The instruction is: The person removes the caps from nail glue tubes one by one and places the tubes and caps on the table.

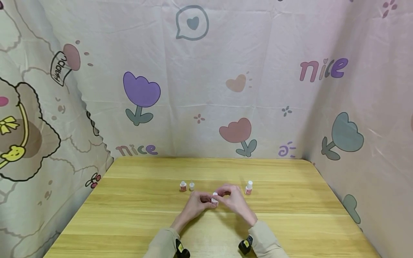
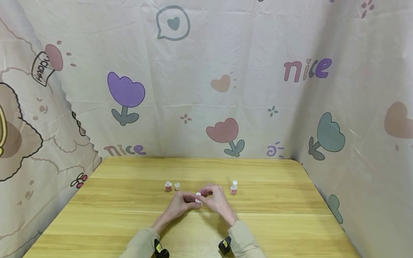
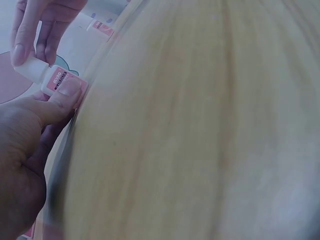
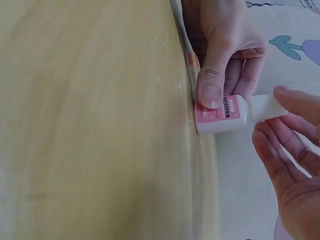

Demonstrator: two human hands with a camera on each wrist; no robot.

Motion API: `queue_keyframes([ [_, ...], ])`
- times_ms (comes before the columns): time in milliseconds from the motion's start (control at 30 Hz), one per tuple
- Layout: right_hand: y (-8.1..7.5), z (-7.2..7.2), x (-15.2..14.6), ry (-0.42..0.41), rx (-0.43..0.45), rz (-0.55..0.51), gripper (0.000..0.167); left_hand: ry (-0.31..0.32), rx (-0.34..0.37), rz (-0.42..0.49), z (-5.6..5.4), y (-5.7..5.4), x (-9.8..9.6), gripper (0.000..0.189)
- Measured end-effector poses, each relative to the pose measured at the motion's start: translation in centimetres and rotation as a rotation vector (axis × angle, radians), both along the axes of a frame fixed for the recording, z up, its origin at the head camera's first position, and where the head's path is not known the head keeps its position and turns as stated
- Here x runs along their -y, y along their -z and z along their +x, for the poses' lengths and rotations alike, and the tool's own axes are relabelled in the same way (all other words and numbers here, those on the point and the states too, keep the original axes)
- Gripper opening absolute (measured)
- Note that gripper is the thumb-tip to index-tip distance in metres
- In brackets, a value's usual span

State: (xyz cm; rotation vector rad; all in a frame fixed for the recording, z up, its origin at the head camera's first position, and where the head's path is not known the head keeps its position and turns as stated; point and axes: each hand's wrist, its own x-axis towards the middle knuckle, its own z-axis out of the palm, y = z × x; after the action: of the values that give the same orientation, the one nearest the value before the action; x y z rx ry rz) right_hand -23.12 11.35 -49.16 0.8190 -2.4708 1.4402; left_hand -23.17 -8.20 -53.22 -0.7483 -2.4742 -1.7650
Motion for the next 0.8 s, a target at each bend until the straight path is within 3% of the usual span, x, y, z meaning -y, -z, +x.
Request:
queue_keyframes([
  [267, 0.08, -0.02, -0.06, -0.057, -0.005, -0.014, 0.011, -0.011, -0.004, -0.008, 0.01, 0.03, -0.01, 0.016],
  [500, 0.19, -0.07, 0.06, -0.007, 0.048, -0.002, 0.014, -0.012, -0.015, -0.003, -0.14, 0.23, 0.02, 0.017],
  [800, 0.0, -0.1, 0.2, -0.003, -0.034, -0.019, 0.01, -0.003, 0.011, 0.008, -0.1, 0.17, 0.01, 0.017],
])
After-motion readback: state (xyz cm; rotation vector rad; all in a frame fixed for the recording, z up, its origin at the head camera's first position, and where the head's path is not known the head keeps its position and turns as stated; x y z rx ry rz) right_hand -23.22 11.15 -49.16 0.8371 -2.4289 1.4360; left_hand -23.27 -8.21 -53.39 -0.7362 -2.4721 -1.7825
